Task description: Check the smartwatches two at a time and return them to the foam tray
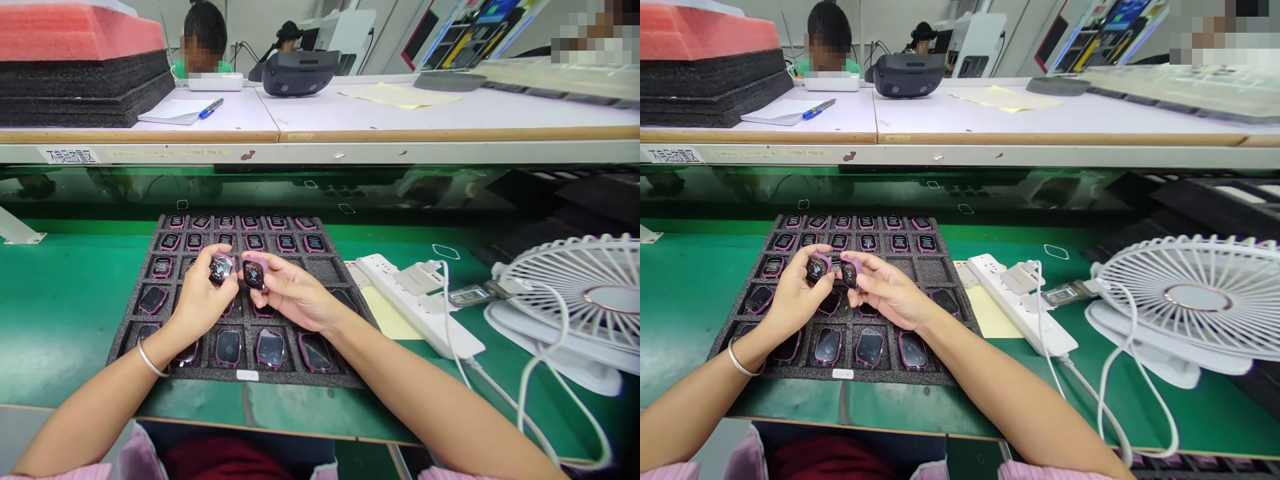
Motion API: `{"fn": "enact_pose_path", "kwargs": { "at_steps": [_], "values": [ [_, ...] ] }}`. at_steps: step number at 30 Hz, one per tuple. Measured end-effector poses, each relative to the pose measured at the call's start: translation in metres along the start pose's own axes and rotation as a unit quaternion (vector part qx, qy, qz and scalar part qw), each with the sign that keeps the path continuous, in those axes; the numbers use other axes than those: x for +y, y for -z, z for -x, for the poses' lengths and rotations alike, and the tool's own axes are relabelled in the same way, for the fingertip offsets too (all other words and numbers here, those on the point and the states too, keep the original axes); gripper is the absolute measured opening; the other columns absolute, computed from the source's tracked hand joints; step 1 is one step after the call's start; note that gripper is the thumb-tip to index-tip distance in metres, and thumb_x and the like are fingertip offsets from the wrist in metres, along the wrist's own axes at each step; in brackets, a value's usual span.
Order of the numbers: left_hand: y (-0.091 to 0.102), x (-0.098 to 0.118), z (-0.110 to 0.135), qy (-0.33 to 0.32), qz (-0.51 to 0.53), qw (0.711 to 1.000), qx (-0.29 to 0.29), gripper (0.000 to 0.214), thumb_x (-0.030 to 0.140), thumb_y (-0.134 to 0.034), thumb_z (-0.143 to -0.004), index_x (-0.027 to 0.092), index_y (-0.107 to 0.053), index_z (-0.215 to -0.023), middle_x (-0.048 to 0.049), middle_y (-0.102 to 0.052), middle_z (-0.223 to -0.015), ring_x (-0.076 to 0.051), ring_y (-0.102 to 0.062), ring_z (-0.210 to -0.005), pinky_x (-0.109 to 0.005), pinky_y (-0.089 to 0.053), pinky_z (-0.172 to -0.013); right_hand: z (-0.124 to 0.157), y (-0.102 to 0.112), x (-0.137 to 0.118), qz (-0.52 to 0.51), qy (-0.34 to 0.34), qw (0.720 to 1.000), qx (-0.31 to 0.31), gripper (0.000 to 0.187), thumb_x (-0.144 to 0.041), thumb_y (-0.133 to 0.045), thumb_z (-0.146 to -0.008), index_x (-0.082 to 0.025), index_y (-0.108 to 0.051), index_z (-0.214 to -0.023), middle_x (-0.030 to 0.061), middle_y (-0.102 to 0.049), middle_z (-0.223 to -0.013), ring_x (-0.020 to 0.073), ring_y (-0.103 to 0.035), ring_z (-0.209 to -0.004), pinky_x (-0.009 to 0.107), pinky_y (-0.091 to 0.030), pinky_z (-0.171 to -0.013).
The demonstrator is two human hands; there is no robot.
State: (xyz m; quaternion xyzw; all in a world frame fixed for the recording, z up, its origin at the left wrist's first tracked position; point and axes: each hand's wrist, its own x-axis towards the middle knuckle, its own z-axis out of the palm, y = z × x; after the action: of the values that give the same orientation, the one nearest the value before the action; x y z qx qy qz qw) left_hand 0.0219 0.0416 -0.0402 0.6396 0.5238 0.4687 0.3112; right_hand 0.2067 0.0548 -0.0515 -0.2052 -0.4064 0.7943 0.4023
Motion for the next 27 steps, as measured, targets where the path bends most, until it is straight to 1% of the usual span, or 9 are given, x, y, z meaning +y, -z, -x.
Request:
{"fn": "enact_pose_path", "kwargs": {
  "at_steps": [3,8,14,19,22,27],
  "values": [
    [-0.0001,-0.0004,-0.0003,0.004,0.002,1.0,0.002,0.041,0.02,-0.058,-0.074,0.019,-0.057,-0.115,-0.0002,-0.064,-0.088,-0.014,-0.057,-0.07,-0.027,-0.046,-0.068,0.0001,-0.0005,-0.0004,-0.002,0.002,1.0,0.003,0.044,-0.029,-0.083,-0.079,-0.024,-0.067,-0.119,0.0031,-0.07,-0.107,0.0114,-0.063,-0.069,0.028,-0.051,-0.068],
    [-0.0003,-0.0016,-0.0004,-0.01,-0.016,1.0,-0.004,0.041,0.02,-0.057,-0.073,0.019,-0.057,-0.114,-0.0014,-0.065,-0.091,-0.016,-0.059,-0.077,-0.03,-0.047,-0.075,0.0006,-0.0008,-0.0004,-0.003,0.002,1.0,-0.004,0.043,-0.029,-0.083,-0.079,-0.024,-0.067,-0.118,0.0024,-0.07,-0.104,0.0104,-0.063,-0.067,0.027,-0.051,-0.067],
    [-0.0008,-0.0016,-0.0004,-0.008,-0.004,1.0,0.003,0.042,0.021,-0.058,-0.074,0.019,-0.056,-0.115,-0.0007,-0.065,-0.089,-0.015,-0.058,-0.073,-0.028,-0.047,-0.07,0.0007,-0.0006,0.0004,-0.008,-0.001,1.0,-0.016,0.044,-0.029,-0.082,-0.08,-0.023,-0.066,-0.12,0.0029,-0.071,-0.105,0.0102,-0.064,-0.068,0.026,-0.051,-0.068],
    [-0.0005,-0.0012,0.0,-0.016,-0.021,1.0,-0.001,0.04,0.019,-0.057,-0.072,0.018,-0.058,-0.113,-0.0004,-0.064,-0.088,-0.015,-0.059,-0.074,-0.029,-0.047,-0.073,0.0008,0.0007,0.0006,-0.002,-0.001,1.0,-0.016,0.044,-0.029,-0.082,-0.08,-0.023,-0.066,-0.12,0.0032,-0.07,-0.106,0.0106,-0.063,-0.068,0.027,-0.051,-0.068],
    [-0.001,-0.0018,0.0004,-0.006,-0.013,1.0,-0.004,0.041,0.021,-0.058,-0.074,0.018,-0.058,-0.114,-0.0005,-0.064,-0.089,-0.015,-0.059,-0.074,-0.03,-0.047,-0.072,0.0011,0.0003,0.0006,0.001,0.0,1.0,-0.014,0.045,-0.03,-0.082,-0.08,-0.023,-0.065,-0.121,0.0036,-0.07,-0.107,0.0107,-0.062,-0.068,0.028,-0.051,-0.068],
    [-0.0011,-0.002,0.0011,0.001,-0.002,1.0,-0.006,0.042,0.022,-0.059,-0.074,0.019,-0.057,-0.116,-0.0011,-0.064,-0.091,-0.016,-0.061,-0.078,-0.031,-0.048,-0.076,0.001,-0.0008,0.0005,0.0,-0.001,1.0,-0.008,0.047,-0.031,-0.082,-0.08,-0.022,-0.064,-0.121,0.0042,-0.071,-0.106,0.0108,-0.063,-0.068,0.027,-0.051,-0.066]
  ]
}}
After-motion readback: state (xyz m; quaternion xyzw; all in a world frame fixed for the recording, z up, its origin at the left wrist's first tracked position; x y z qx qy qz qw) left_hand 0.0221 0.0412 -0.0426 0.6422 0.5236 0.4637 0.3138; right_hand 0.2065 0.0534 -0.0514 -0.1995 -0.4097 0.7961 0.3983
